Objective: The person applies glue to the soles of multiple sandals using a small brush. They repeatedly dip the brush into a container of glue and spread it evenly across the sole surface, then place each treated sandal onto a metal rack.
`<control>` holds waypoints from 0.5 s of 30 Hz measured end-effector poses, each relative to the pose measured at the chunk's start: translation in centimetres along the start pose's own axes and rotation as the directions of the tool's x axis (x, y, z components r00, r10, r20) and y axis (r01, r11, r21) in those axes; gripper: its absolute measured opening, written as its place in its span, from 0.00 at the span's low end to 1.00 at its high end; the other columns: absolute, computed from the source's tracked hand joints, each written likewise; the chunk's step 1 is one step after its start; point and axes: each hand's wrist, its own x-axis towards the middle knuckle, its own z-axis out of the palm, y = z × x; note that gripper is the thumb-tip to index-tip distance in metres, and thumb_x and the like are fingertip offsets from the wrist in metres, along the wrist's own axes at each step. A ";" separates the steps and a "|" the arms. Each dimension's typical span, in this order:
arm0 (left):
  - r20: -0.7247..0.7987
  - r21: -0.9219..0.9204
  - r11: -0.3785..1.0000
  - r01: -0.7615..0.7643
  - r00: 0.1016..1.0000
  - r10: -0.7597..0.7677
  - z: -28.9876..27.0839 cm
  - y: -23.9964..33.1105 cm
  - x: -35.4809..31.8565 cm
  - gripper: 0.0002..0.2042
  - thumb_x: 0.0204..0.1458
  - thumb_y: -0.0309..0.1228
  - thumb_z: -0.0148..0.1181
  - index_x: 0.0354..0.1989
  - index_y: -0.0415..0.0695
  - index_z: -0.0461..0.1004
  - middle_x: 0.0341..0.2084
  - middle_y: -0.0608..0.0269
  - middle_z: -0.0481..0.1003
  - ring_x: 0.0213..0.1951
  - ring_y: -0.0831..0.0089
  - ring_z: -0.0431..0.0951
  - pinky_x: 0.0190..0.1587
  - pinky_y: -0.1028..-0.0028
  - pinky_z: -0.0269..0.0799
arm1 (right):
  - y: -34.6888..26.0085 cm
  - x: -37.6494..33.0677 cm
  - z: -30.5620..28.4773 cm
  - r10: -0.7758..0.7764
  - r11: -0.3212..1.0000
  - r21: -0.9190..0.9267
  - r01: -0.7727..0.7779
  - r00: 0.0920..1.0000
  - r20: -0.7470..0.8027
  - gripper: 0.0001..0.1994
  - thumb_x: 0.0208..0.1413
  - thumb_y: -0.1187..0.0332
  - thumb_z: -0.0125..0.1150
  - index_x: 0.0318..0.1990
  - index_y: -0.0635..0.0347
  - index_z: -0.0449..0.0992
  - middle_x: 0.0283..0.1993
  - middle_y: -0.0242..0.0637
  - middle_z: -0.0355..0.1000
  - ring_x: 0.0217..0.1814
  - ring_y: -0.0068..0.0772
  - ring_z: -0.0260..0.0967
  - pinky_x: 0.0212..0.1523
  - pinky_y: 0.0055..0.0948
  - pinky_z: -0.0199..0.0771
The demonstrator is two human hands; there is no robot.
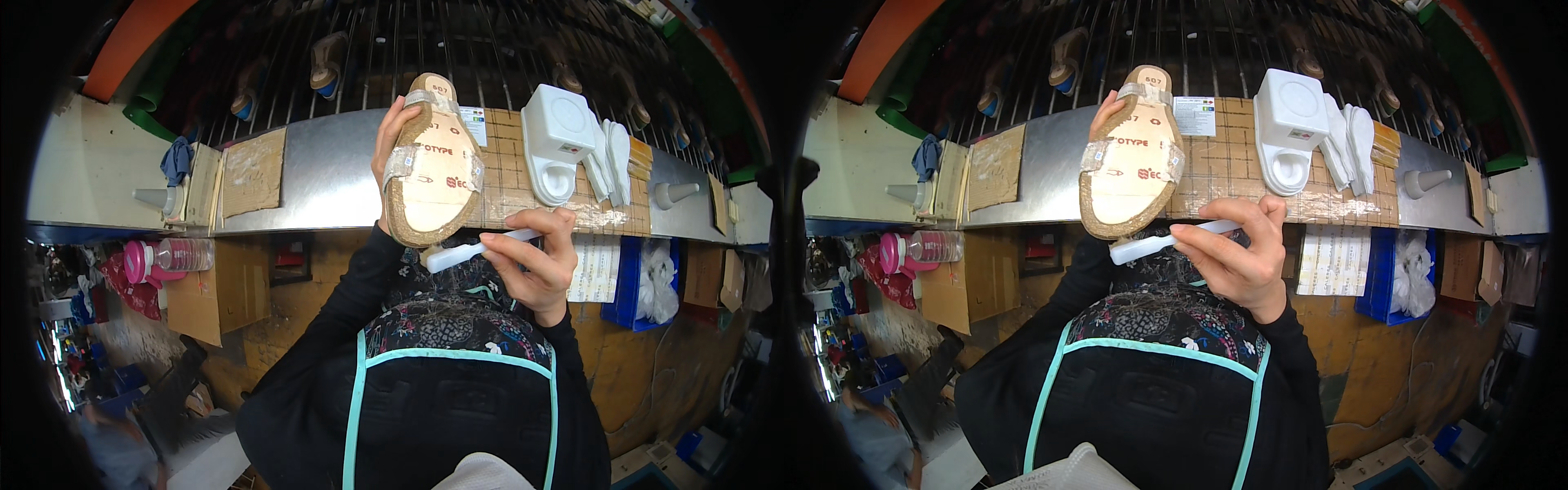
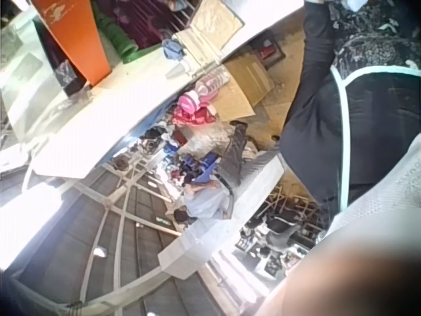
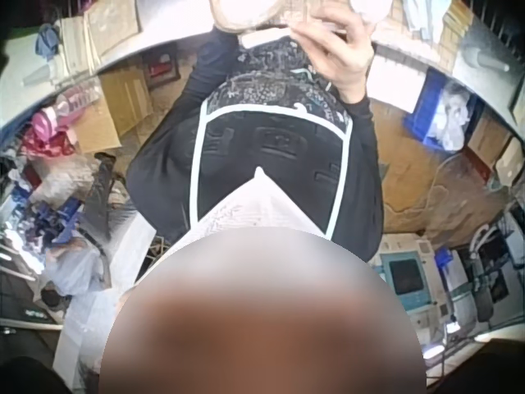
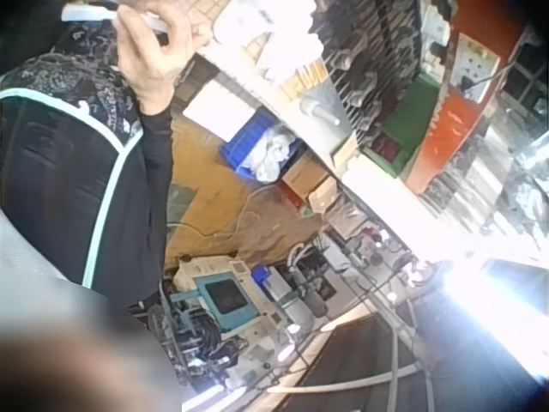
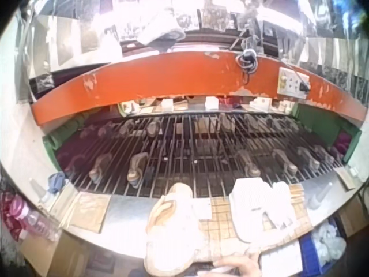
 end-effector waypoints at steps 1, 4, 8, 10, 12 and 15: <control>0.011 -0.003 1.000 0.015 1.000 -0.015 -0.1 -0.1 0.0 0.32 0.39 0.33 0.75 0.56 0.45 0.71 0.62 0.51 0.65 0.63 0.59 0.67 0.62 0.65 0.68 | 0.1 -0.1 0.1 0.069 0.997 0.038 -0.067 0.996 -0.049 0.14 0.40 0.69 0.76 0.39 0.46 0.85 0.40 0.31 0.73 0.37 0.26 0.66 0.42 0.29 0.54; 0.009 -0.051 0.997 0.050 0.999 -0.050 0.1 -0.2 -0.1 0.32 0.39 0.34 0.75 0.57 0.46 0.71 0.62 0.51 0.65 0.64 0.60 0.66 0.63 0.65 0.68 | 0.3 -0.5 0.4 0.092 0.995 -0.029 -0.096 0.991 -0.102 0.15 0.40 0.69 0.77 0.39 0.47 0.85 0.40 0.31 0.73 0.37 0.26 0.66 0.42 0.29 0.55; 0.036 -0.091 0.993 0.071 0.997 -0.068 0.2 0.7 0.0 0.33 0.40 0.34 0.75 0.57 0.46 0.70 0.62 0.51 0.64 0.64 0.61 0.66 0.63 0.65 0.68 | 0.8 -1.4 -0.4 0.053 0.998 -0.042 -0.054 0.998 -0.031 0.13 0.40 0.69 0.76 0.38 0.48 0.86 0.41 0.31 0.74 0.37 0.27 0.66 0.42 0.29 0.59; 0.034 0.092 0.996 -0.003 0.999 0.000 -0.1 1.5 0.1 0.34 0.40 0.34 0.75 0.59 0.46 0.69 0.61 0.52 0.64 0.63 0.62 0.67 0.63 0.65 0.68 | 1.9 -2.1 -1.3 0.142 0.988 0.060 -0.144 0.989 0.044 0.13 0.41 0.69 0.76 0.37 0.49 0.86 0.41 0.32 0.74 0.37 0.27 0.66 0.43 0.29 0.60; 0.075 -0.116 0.971 0.209 0.977 -0.201 -0.9 2.4 0.1 0.38 0.41 0.32 0.75 0.63 0.45 0.64 0.59 0.54 0.63 0.61 0.63 0.67 0.63 0.65 0.67 | 3.9 -3.1 -2.0 0.381 0.922 0.096 -0.375 0.922 -0.061 0.08 0.45 0.71 0.73 0.36 0.56 0.85 0.40 0.35 0.74 0.35 0.28 0.67 0.37 0.27 0.68; 0.108 -0.193 0.970 0.146 0.986 -0.127 -2.5 3.3 0.4 0.44 0.39 0.30 0.77 0.67 0.44 0.57 0.60 0.57 0.65 0.64 0.66 0.63 0.67 0.64 0.61 | 8.1 -4.7 -3.6 0.592 0.799 0.049 -0.600 0.768 -0.244 0.05 0.51 0.71 0.70 0.36 0.58 0.85 0.33 0.33 0.72 0.27 0.25 0.64 0.34 0.27 0.67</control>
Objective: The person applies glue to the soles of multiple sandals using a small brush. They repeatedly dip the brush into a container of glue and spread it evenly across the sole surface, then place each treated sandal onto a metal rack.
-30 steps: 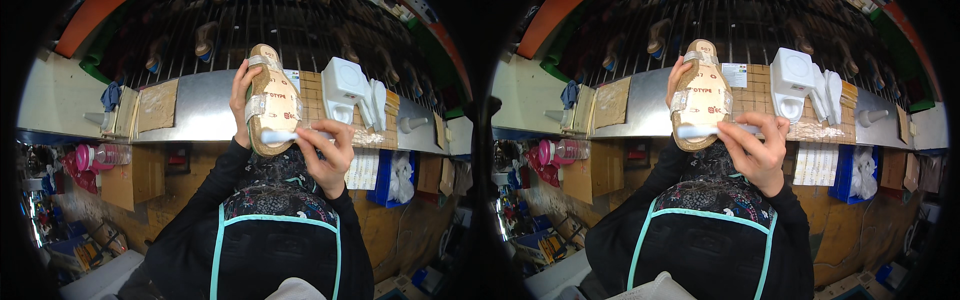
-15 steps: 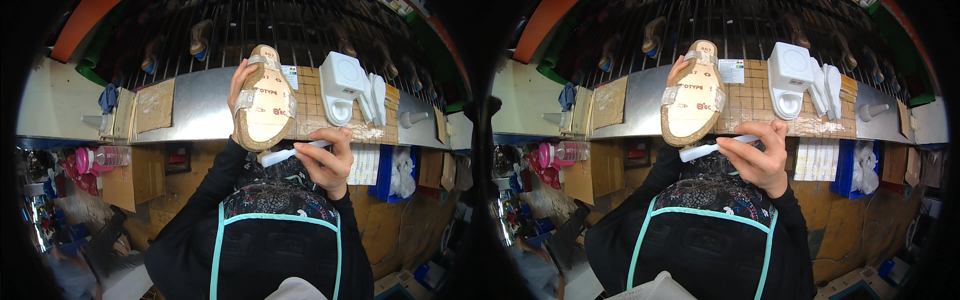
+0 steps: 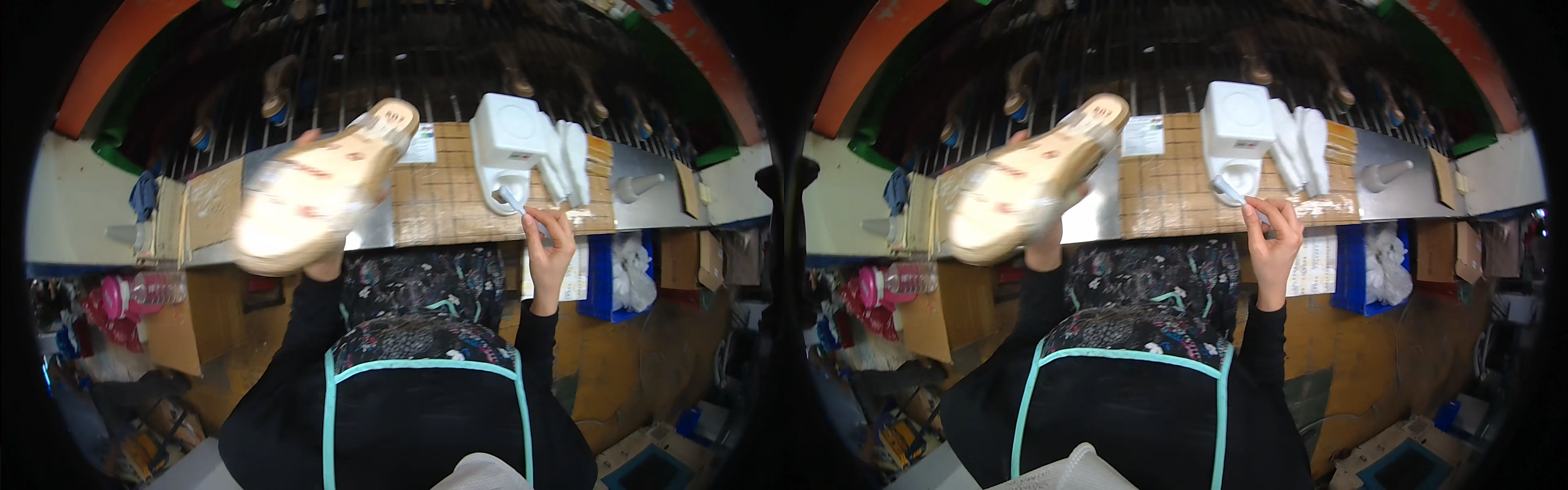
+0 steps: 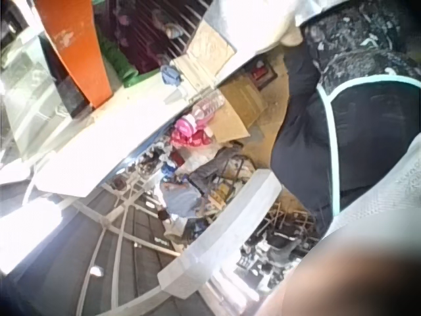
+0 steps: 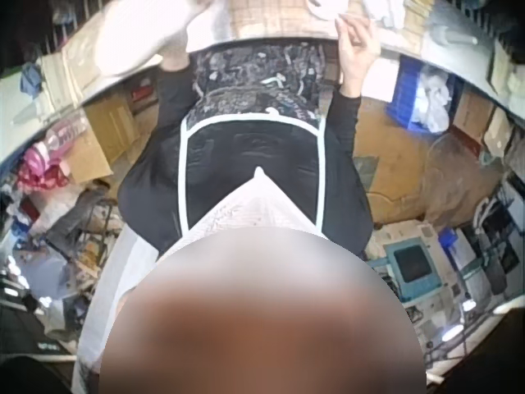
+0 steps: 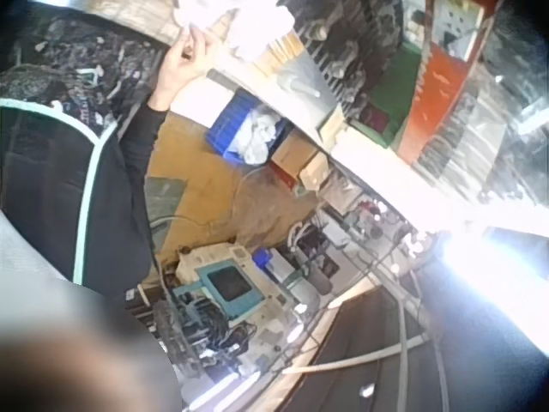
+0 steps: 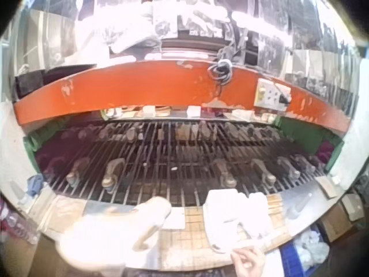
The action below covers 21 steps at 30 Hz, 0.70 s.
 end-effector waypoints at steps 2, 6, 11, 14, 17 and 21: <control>-0.123 -0.236 0.968 0.086 0.985 -0.118 -0.5 0.3 -0.5 0.45 0.41 0.37 0.76 0.68 0.45 0.55 0.63 0.58 0.63 0.66 0.63 0.61 0.69 0.59 0.59 | 2.6 0.6 -1.1 0.011 0.958 -0.287 -0.028 0.998 -0.060 0.06 0.53 0.66 0.69 0.37 0.55 0.85 0.28 0.27 0.71 0.21 0.23 0.60 0.34 0.27 0.59; -0.166 -0.759 0.620 0.197 0.863 -0.478 -1.3 -0.7 -1.3 0.48 0.45 0.69 0.56 0.70 0.51 0.54 0.66 0.55 0.59 0.66 0.58 0.60 0.68 0.51 0.58 | 5.6 1.0 -1.6 -0.051 0.790 -0.612 0.029 0.999 -0.018 0.04 0.53 0.63 0.67 0.34 0.48 0.84 0.30 0.27 0.73 0.27 0.29 0.65 0.41 0.34 0.50; -0.020 -0.808 0.473 0.352 0.786 -0.618 -1.1 -3.8 -3.8 0.47 0.50 0.75 0.37 0.69 0.49 0.56 0.59 0.51 0.68 0.44 0.60 0.78 0.46 0.57 0.79 | 6.4 2.4 -0.5 -0.251 0.695 -0.678 0.241 0.964 0.085 0.03 0.52 0.64 0.67 0.34 0.47 0.84 0.30 0.28 0.72 0.30 0.30 0.68 0.40 0.36 0.51; 0.017 -0.811 0.390 0.436 0.684 -0.729 -1.2 -5.2 -5.3 0.48 0.50 0.75 0.36 0.67 0.46 0.58 0.54 0.51 0.71 0.42 0.59 0.79 0.42 0.57 0.80 | 6.4 3.6 0.0 -0.347 0.626 -0.691 0.362 0.923 0.169 0.03 0.51 0.64 0.68 0.33 0.47 0.83 0.29 0.27 0.71 0.30 0.29 0.68 0.39 0.36 0.51; 0.349 -0.831 0.212 0.515 0.778 -0.522 -1.5 -5.9 -5.5 0.48 0.51 0.75 0.34 0.66 0.43 0.59 0.50 0.50 0.72 0.44 0.58 0.78 0.41 0.61 0.80 | 6.3 4.2 0.2 -0.414 0.553 -0.706 0.442 0.881 0.228 0.03 0.51 0.65 0.67 0.33 0.47 0.83 0.29 0.27 0.70 0.30 0.29 0.68 0.39 0.37 0.52; 0.501 -0.787 0.128 0.604 0.746 -0.439 -2.1 -5.5 -4.5 0.57 0.43 0.80 0.39 0.63 0.34 0.60 0.40 0.46 0.75 0.33 0.54 0.78 0.40 0.58 0.78 | 5.9 5.0 -0.7 -0.402 0.496 -0.689 0.529 0.843 0.357 0.03 0.52 0.66 0.67 0.33 0.48 0.83 0.29 0.29 0.70 0.28 0.30 0.68 0.40 0.37 0.51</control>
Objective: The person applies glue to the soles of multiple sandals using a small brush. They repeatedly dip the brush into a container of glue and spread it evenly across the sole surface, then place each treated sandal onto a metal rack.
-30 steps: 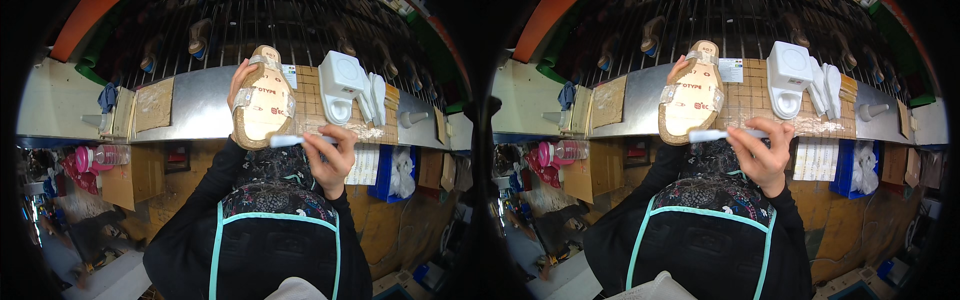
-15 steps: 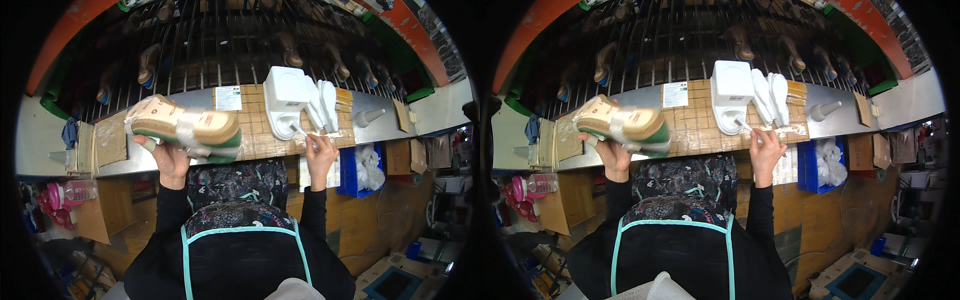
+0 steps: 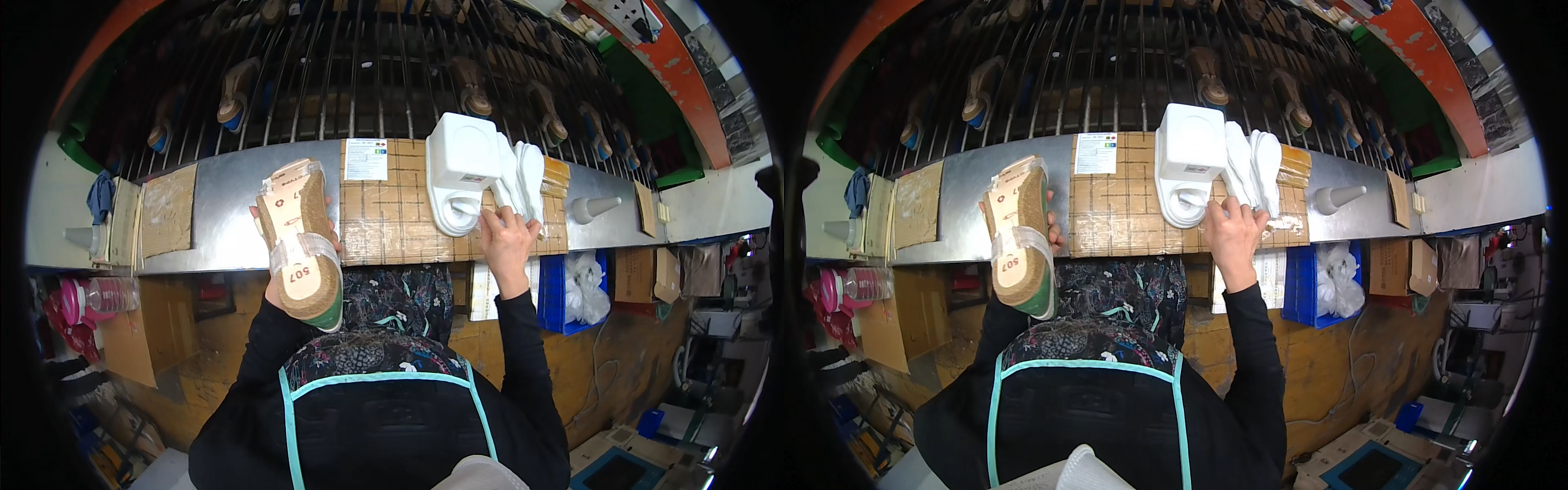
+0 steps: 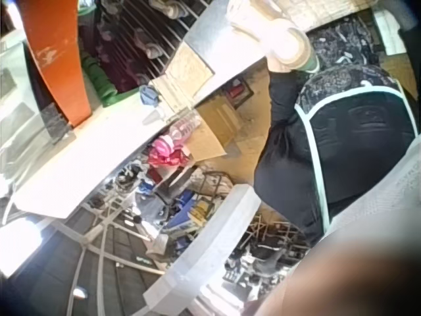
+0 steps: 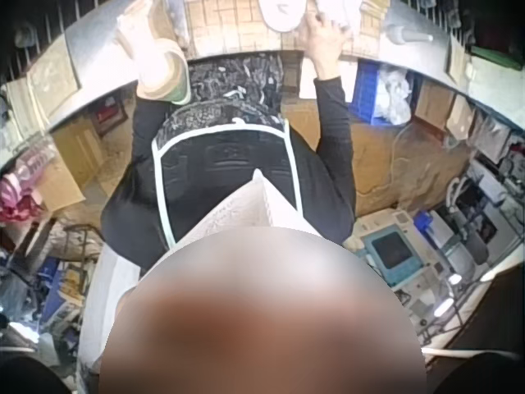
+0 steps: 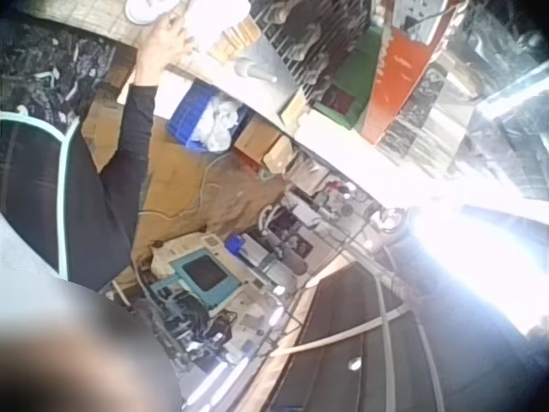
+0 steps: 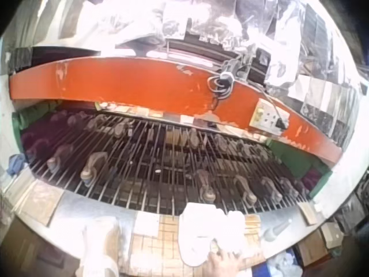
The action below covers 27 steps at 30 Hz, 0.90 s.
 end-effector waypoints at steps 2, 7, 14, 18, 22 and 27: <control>-0.073 -0.015 0.999 -0.032 0.997 0.031 0.7 0.2 -0.1 0.54 0.46 0.78 0.41 0.63 0.33 0.60 0.41 0.46 0.75 0.36 0.54 0.79 0.46 0.58 0.77 | 0.8 0.3 -0.7 -0.031 0.997 0.073 0.025 0.997 0.076 0.03 0.52 0.65 0.67 0.33 0.49 0.83 0.28 0.31 0.70 0.26 0.32 0.67 0.40 0.37 0.51; -0.272 0.000 0.999 -0.048 0.961 0.046 2.0 0.2 0.3 0.49 0.50 0.76 0.35 0.66 0.43 0.58 0.41 0.41 0.75 0.34 0.54 0.82 0.36 0.60 0.82 | 2.3 0.4 -1.3 0.219 0.875 0.339 -0.344 0.908 0.357 0.07 0.55 0.63 0.64 0.31 0.54 0.83 0.29 0.31 0.74 0.26 0.37 0.68 0.43 0.38 0.56; -0.355 0.335 0.939 0.078 0.933 0.050 2.3 -0.1 1.4 0.46 0.54 0.73 0.32 0.64 0.40 0.61 0.43 0.48 0.76 0.37 0.66 0.82 0.36 0.70 0.84 | 0.3 0.4 -2.4 0.368 0.592 0.565 -0.575 0.816 0.446 0.06 0.52 0.66 0.68 0.33 0.57 0.84 0.28 0.35 0.75 0.26 0.32 0.69 0.41 0.30 0.57; -0.296 0.527 0.850 0.021 0.942 0.160 3.8 -1.4 3.0 0.42 0.59 0.68 0.34 0.66 0.41 0.59 0.53 0.53 0.73 0.50 0.71 0.78 0.49 0.72 0.80 | -3.8 1.9 -4.8 0.245 0.779 0.577 -0.244 0.966 0.078 0.08 0.48 0.68 0.72 0.38 0.53 0.85 0.34 0.29 0.75 0.27 0.24 0.68 0.44 0.26 0.55; -0.130 0.580 0.812 -0.069 0.976 0.177 5.6 -2.3 3.4 0.42 0.58 0.67 0.40 0.65 0.38 0.59 0.53 0.51 0.73 0.51 0.70 0.78 0.50 0.73 0.79 | -9.2 3.1 -6.1 0.253 0.709 0.703 -0.058 0.951 -0.177 0.10 0.47 0.72 0.73 0.39 0.56 0.85 0.35 0.29 0.74 0.31 0.22 0.68 0.44 0.26 0.55; -0.079 0.649 0.758 -0.066 0.985 0.154 5.8 -2.3 2.5 0.44 0.55 0.69 0.44 0.63 0.36 0.62 0.52 0.51 0.73 0.51 0.66 0.76 0.53 0.67 0.75 | -13.4 3.8 -6.0 0.276 0.525 0.844 -0.110 0.960 -0.046 0.08 0.50 0.73 0.71 0.39 0.59 0.85 0.37 0.31 0.72 0.29 0.19 0.64 0.41 0.23 0.57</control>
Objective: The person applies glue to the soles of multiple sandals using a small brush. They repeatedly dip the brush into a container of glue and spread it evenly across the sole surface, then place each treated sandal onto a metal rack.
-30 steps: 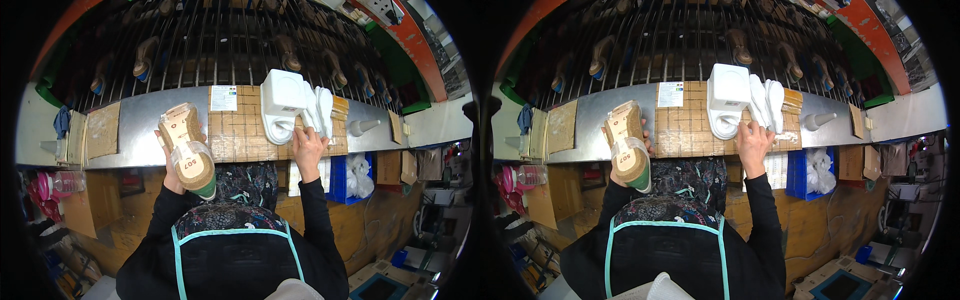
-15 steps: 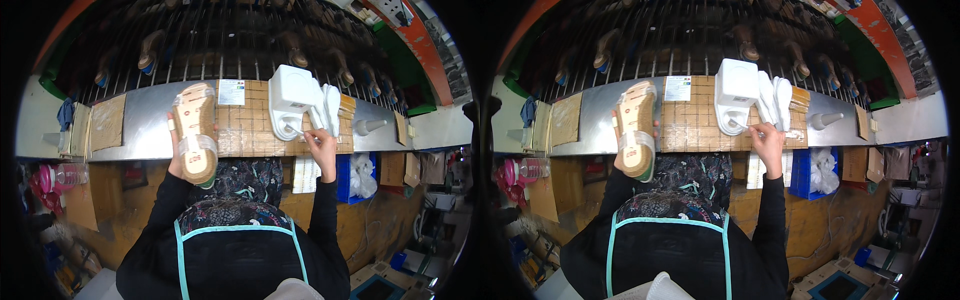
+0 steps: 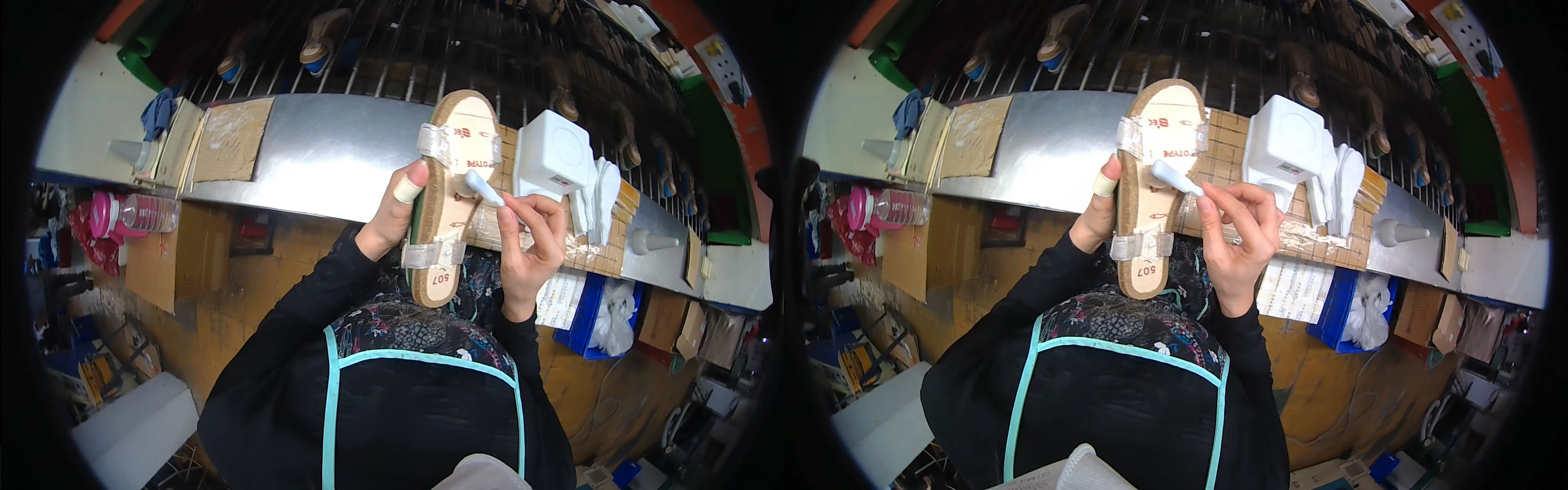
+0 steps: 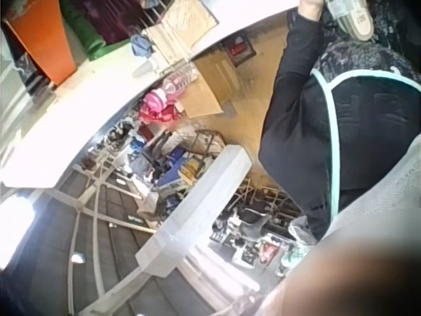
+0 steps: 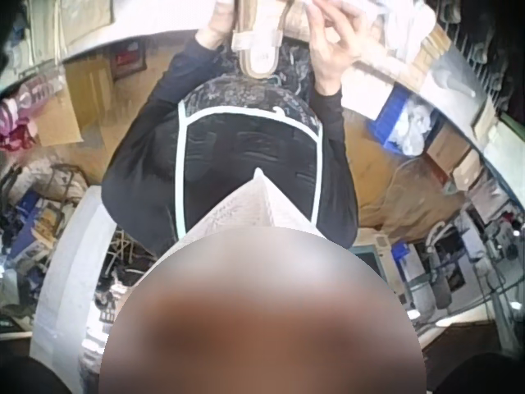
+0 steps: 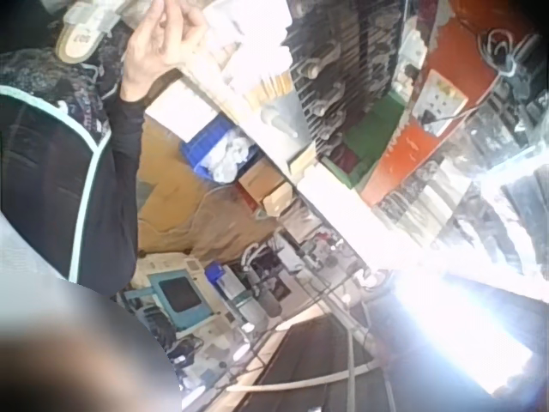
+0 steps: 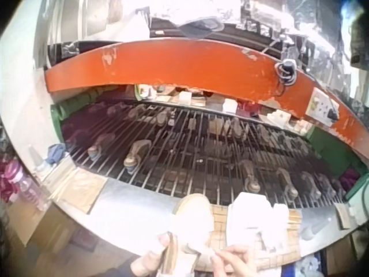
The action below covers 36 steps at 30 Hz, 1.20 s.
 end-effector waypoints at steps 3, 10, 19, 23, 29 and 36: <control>-0.025 0.177 0.983 -0.039 0.999 0.044 -0.7 0.3 -1.0 0.44 0.55 0.68 0.44 0.59 0.34 0.66 0.48 0.51 0.75 0.48 0.67 0.77 0.52 0.68 0.74 | -0.4 0.1 1.1 0.035 0.998 0.054 -0.036 0.999 0.029 0.08 0.50 0.72 0.71 0.39 0.59 0.84 0.36 0.31 0.72 0.28 0.20 0.62 0.38 0.22 0.59; -0.127 0.473 0.864 -0.174 0.957 0.262 -1.2 0.9 -1.6 0.36 0.58 0.61 0.49 0.45 0.30 0.73 0.29 0.51 0.79 0.34 0.69 0.80 0.37 0.71 0.74 | -0.8 0.5 2.1 -0.016 0.999 -0.044 0.017 0.999 0.030 0.09 0.50 0.72 0.71 0.40 0.57 0.85 0.36 0.29 0.72 0.28 0.20 0.63 0.40 0.23 0.58; -0.081 0.539 0.808 -0.236 0.941 0.329 -1.3 1.2 -1.8 0.37 0.57 0.62 0.49 0.41 0.29 0.74 0.25 0.50 0.79 0.30 0.68 0.81 0.33 0.72 0.73 | -0.6 2.2 2.8 -0.116 0.988 -0.105 0.117 0.993 0.013 0.08 0.51 0.75 0.69 0.40 0.59 0.84 0.38 0.32 0.70 0.34 0.20 0.65 0.34 0.20 0.63; -0.059 0.508 0.830 -0.230 0.952 0.300 -1.2 1.4 -1.7 0.36 0.58 0.61 0.49 0.41 0.30 0.74 0.26 0.50 0.79 0.31 0.69 0.81 0.34 0.72 0.73 | -0.4 2.9 2.9 -0.147 0.985 -0.103 0.142 0.988 -0.045 0.09 0.48 0.72 0.72 0.39 0.56 0.85 0.37 0.30 0.72 0.31 0.21 0.67 0.41 0.23 0.59; -0.044 0.390 0.908 -0.154 0.982 0.185 -1.2 2.1 -1.5 0.33 0.60 0.59 0.47 0.44 0.31 0.73 0.34 0.52 0.79 0.38 0.71 0.78 0.40 0.73 0.72 | 0.5 3.2 2.0 -0.104 0.991 0.099 0.095 0.991 0.085 0.09 0.48 0.73 0.72 0.39 0.56 0.85 0.37 0.30 0.72 0.32 0.22 0.65 0.39 0.22 0.62; 0.001 0.256 0.966 -0.020 1.000 0.021 -0.9 2.7 -0.7 0.35 0.61 0.59 0.43 0.53 0.32 0.71 0.42 0.52 0.77 0.43 0.71 0.78 0.46 0.73 0.74 | 1.5 3.1 0.9 -0.203 0.979 -0.002 0.205 0.973 0.106 0.10 0.46 0.73 0.72 0.38 0.54 0.85 0.37 0.30 0.73 0.34 0.25 0.63 0.38 0.25 0.61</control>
